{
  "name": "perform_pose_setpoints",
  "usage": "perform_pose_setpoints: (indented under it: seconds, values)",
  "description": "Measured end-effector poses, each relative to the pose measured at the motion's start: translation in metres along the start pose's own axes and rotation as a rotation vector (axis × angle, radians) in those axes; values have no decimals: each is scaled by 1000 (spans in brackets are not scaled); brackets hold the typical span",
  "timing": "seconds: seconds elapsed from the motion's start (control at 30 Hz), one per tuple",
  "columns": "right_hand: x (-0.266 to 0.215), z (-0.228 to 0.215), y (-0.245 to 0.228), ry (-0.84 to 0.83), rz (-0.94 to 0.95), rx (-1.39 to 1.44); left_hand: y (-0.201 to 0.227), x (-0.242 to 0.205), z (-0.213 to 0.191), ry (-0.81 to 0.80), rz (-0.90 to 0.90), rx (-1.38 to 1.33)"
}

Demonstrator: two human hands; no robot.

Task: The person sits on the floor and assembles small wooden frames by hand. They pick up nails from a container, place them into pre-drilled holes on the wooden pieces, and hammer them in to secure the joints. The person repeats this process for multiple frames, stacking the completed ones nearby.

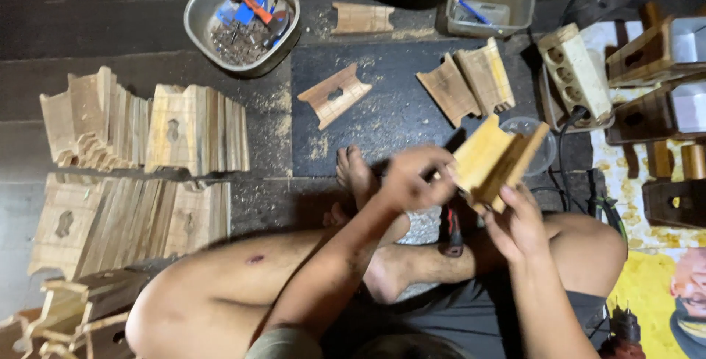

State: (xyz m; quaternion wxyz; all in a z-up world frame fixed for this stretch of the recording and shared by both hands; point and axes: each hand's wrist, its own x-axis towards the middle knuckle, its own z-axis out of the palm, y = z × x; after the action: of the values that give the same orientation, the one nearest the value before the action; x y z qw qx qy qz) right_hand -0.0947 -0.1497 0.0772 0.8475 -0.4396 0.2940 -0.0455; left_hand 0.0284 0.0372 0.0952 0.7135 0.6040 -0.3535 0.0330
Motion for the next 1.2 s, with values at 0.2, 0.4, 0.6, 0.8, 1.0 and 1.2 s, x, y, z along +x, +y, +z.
perform_pose_setpoints:
  seconds: [0.2, 0.4, 0.6, 0.8, 1.0, 1.2]
  values:
    - [-31, -23, -15, 136, -186, 4, -182, 62, 19, 523, -1055, 354]
    - [-53, -18, -53, 54, -227, 86, -137, 109, 87, 572, -1251, 239]
    - [-18, -62, -42, 100, -387, -169, -148, 77, 31, 304, -884, 470]
    - [57, -9, -40, -178, -394, -334, -83, 31, -81, -262, -789, 700]
    - [96, 94, -54, -296, -627, -1167, -83, -3, -120, -379, -796, 901]
    - [142, 121, -26, -539, -568, -1552, -100, -35, -131, 0, -912, 449]
